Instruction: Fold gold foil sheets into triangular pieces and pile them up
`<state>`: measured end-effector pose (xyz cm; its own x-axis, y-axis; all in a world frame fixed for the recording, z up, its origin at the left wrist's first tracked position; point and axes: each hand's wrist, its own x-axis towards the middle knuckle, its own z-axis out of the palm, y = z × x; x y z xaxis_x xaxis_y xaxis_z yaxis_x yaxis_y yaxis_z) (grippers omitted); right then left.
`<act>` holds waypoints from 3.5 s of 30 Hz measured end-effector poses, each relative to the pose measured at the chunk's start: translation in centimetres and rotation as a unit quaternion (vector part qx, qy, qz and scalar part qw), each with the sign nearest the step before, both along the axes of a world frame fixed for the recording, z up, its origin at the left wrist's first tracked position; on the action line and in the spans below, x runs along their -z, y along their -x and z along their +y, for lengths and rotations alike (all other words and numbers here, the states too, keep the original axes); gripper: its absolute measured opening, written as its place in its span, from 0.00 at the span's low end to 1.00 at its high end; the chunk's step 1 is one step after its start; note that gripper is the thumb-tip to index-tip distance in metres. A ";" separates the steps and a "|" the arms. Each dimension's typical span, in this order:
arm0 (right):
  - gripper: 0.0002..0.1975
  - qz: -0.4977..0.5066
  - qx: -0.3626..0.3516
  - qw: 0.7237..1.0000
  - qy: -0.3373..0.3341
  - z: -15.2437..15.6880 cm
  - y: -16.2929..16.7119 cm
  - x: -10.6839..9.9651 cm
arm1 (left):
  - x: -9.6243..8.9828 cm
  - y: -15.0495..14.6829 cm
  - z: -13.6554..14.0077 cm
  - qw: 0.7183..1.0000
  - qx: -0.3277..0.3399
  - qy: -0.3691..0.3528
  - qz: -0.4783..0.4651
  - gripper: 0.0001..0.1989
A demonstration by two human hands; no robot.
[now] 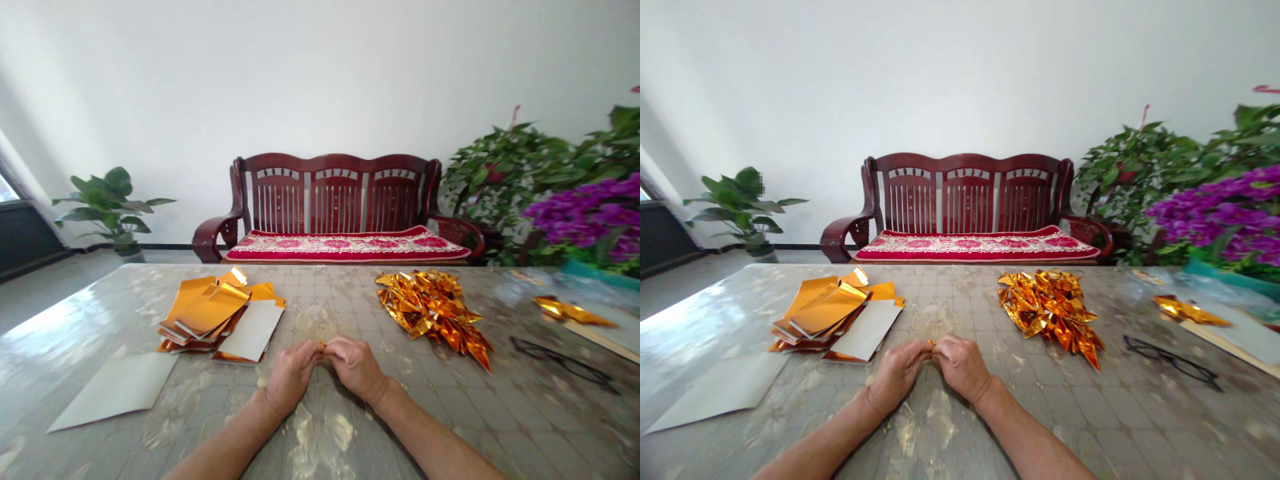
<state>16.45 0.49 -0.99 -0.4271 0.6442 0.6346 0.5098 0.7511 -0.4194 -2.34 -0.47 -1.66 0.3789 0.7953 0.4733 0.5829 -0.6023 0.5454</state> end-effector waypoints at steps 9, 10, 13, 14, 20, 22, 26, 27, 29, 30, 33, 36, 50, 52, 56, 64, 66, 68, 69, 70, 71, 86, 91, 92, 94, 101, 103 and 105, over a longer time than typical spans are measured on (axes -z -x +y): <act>0.12 -0.010 0.026 1.000 0.013 1.0 -1.0 0.3 | -0.3 -0.1 0.7 0.991 -0.063 0.108 -0.051 0.15; 0.12 -0.005 0.036 0.999 0.019 1.0 -1.0 0.3 | -0.3 0.0 0.8 0.989 -0.077 0.112 -0.050 0.14; 0.13 -0.007 0.088 0.995 0.038 1.2 -0.9 0.4 | -0.7 0.1 1.1 0.987 -0.109 0.120 -0.017 0.12; 0.15 -0.013 0.106 0.993 0.045 1.2 -0.9 0.5 | -0.9 0.1 1.1 0.985 -0.116 0.124 0.003 0.11; 0.20 -0.047 0.112 0.991 0.064 1.5 -1.0 0.6 | -1.4 0.2 1.2 0.974 -0.154 0.111 0.121 0.12; 0.19 -0.068 0.109 0.989 0.075 1.5 -1.0 0.4 | -1.2 0.3 1.2 0.978 -0.143 0.099 0.118 0.12; 0.17 -0.101 0.121 0.983 0.098 1.4 -1.0 -0.2 | -1.1 0.4 1.0 0.988 -0.105 0.073 0.091 0.12; 0.16 -0.102 0.122 0.982 0.099 1.3 -1.1 -0.3 | -1.1 0.4 0.9 0.988 -0.100 0.068 0.092 0.13; 0.15 -0.095 0.116 0.984 0.097 1.4 -1.1 -0.4 | -1.2 0.3 0.8 0.988 -0.097 0.060 0.103 0.13; 0.15 -0.089 0.108 0.985 0.096 1.4 -1.2 -0.4 | -1.3 0.3 0.8 0.987 -0.098 0.056 0.112 0.13; 0.16 -0.070 0.076 0.990 0.092 1.4 -1.4 -0.3 | -1.4 0.2 0.9 0.984 -0.102 0.038 0.142 0.13; 0.16 -0.061 0.056 0.993 0.084 1.4 -1.5 0.0 | -1.3 0.1 1.0 0.981 -0.096 0.030 0.169 0.13; 0.14 -0.088 0.050 0.994 0.051 0.5 -0.7 -0.7 | -0.9 -0.1 0.6 0.971 -0.057 0.040 0.227 0.14; 0.15 -0.104 0.056 0.992 0.042 0.3 -0.6 -0.9 | -1.0 -0.2 0.4 0.968 -0.061 0.042 0.239 0.13; 0.14 -0.117 0.059 0.991 0.039 -0.1 -0.3 -1.1 | -1.0 -0.3 0.1 0.963 -0.053 0.042 0.259 0.12; 0.15 -0.093 0.059 0.993 0.048 -0.7 0.3 -1.2 | -0.9 -0.4 -0.2 0.962 -0.041 0.034 0.267 0.12; 0.16 -0.087 0.058 0.993 0.046 -0.8 0.3 -1.2 | -0.8 -0.5 -0.3 0.963 -0.041 0.032 0.266 0.13; 0.16 -0.082 0.059 0.994 0.047 -0.8 0.4 -1.1 | -0.8 -0.5 -0.3 0.962 -0.043 0.032 0.266 0.13; 0.16 -0.079 0.060 0.994 0.048 -0.8 0.4 -1.1 | -0.7 -0.5 -0.3 0.962 -0.044 0.033 0.266 0.13; 0.16 -0.077 0.061 0.994 0.051 -0.8 0.5 -1.0 | -0.7 -0.5 -0.3 0.963 -0.045 0.034 0.264 0.13; 0.16 -0.074 0.061 0.994 0.055 -0.8 0.5 -1.1 | -0.7 -0.5 -0.3 0.964 -0.047 0.036 0.261 0.12; 0.15 0.111 0.070 0.942 0.310 1.8 -0.7 -0.2 | -1.5 0.3 1.6 0.983 -0.076 0.137 0.093 0.17; 0.15 0.084 0.078 0.950 0.289 2.0 -0.8 -0.2 | -1.5 0.4 1.7 0.982 -0.076 0.154 0.076 0.18; 0.14 0.069 0.081 0.960 0.258 1.9 -0.8 -0.3 | -1.5 0.4 1.7 0.982 -0.079 0.150 0.084 0.17; 0.15 0.050 0.086 0.979 0.176 1.7 -0.8 -0.7 | -1.4 0.4 1.7 0.982 -0.084 0.139 0.099 0.17; 0.12 -0.024 0.058 0.998 0.000 0.6 -0.6 -1.7 | -1.1 0.4 1.6 0.985 -0.077 0.090 0.126 0.17; 0.08 -0.037 0.068 0.997 -0.006 0.6 -0.6 -1.7 | -1.1 0.4 1.6 0.985 -0.081 0.081 0.126 0.17; 0.06 -0.041 0.066 0.997 0.000 0.8 -0.6 -1.4 | -1.1 0.4 1.6 0.988 -0.076 0.071 0.117 0.17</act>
